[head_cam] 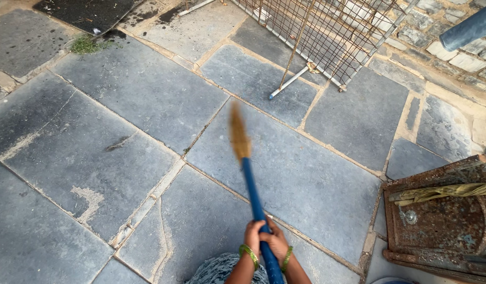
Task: The person sweeps the stone floor with a long-handled broom, moving across the area and pushing debris near a blue drum and a metal cage.
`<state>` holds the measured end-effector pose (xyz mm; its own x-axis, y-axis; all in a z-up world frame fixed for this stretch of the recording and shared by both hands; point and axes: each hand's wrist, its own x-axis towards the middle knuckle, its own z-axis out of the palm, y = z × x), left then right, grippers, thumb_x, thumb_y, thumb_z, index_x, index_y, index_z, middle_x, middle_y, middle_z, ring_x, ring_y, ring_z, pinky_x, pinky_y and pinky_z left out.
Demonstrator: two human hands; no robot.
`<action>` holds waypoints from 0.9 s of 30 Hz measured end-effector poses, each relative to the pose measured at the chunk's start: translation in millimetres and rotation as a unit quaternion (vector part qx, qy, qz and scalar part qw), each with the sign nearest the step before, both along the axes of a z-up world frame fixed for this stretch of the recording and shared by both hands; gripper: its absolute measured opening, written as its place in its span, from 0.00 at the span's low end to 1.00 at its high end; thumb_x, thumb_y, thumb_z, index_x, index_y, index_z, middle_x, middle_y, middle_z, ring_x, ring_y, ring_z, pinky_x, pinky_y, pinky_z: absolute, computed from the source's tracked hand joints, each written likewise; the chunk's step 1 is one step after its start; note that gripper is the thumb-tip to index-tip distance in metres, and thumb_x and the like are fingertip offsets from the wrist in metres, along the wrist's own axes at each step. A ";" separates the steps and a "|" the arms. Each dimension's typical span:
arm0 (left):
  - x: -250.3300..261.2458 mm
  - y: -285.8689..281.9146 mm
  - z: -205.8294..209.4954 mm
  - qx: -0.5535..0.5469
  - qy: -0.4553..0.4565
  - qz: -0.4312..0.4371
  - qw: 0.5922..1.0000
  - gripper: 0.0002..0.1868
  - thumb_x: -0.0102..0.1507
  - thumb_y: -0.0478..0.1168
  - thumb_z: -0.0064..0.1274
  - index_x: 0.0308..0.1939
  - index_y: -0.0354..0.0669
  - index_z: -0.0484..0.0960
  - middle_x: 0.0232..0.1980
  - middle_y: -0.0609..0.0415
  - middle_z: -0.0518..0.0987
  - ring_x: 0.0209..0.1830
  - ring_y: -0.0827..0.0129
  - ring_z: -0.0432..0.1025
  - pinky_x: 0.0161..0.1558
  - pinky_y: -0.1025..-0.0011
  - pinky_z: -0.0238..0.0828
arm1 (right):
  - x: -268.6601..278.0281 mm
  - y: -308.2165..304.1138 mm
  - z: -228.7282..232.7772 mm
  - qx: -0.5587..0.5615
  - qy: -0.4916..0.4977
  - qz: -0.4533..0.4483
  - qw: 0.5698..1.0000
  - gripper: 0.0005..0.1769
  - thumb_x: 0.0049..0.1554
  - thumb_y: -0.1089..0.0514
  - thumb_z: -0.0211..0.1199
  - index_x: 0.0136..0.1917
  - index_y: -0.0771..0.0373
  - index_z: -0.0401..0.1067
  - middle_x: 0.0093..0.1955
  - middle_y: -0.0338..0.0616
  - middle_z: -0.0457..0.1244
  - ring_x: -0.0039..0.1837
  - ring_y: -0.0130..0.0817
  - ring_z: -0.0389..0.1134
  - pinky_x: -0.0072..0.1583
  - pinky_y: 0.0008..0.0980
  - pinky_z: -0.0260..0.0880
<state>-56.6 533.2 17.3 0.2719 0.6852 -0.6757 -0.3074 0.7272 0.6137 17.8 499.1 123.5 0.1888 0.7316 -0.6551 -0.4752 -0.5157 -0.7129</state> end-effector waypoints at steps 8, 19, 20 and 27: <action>-60.2 5.3 -16.5 -0.163 -0.024 0.187 0.968 0.27 0.60 0.57 0.53 0.49 0.37 0.79 0.40 0.48 0.78 0.38 0.58 0.75 0.39 0.61 0.75 | -36.4 17.7 -44.1 0.009 0.014 0.138 0.990 0.52 0.44 0.68 0.65 0.80 0.69 0.50 0.48 0.60 0.70 0.34 0.39 0.70 0.34 0.33 0.72; -11.6 -1.7 18.6 -0.108 -0.063 -0.031 0.992 0.17 0.60 0.55 0.59 0.36 0.49 0.75 0.18 0.66 0.62 0.11 0.80 0.57 0.13 0.78 0.50 | 34.6 0.0 -86.0 -0.015 0.087 -0.002 0.996 0.28 0.51 0.66 0.62 0.66 0.69 0.66 0.37 0.53 0.68 0.32 0.37 0.70 0.33 0.33 0.73; -3.2 -0.3 20.5 -0.053 -0.063 -0.067 0.994 0.14 0.61 0.52 0.60 0.36 0.49 0.76 0.19 0.67 0.64 0.12 0.81 0.59 0.14 0.78 0.51 | 44.3 -1.8 -90.1 -0.015 0.086 -0.004 0.996 0.28 0.51 0.66 0.62 0.66 0.69 0.66 0.37 0.53 0.68 0.32 0.37 0.70 0.33 0.33 0.73; 51.0 10.3 28.8 -0.054 -0.116 -0.130 0.983 0.15 0.62 0.53 0.60 0.33 0.49 0.75 0.20 0.65 0.66 0.12 0.82 0.58 0.14 0.80 0.49 | 83.4 0.9 -81.5 -0.021 0.035 -0.134 0.990 0.20 0.52 0.63 0.60 0.58 0.70 0.68 0.33 0.52 0.65 0.28 0.38 0.65 0.30 0.34 0.67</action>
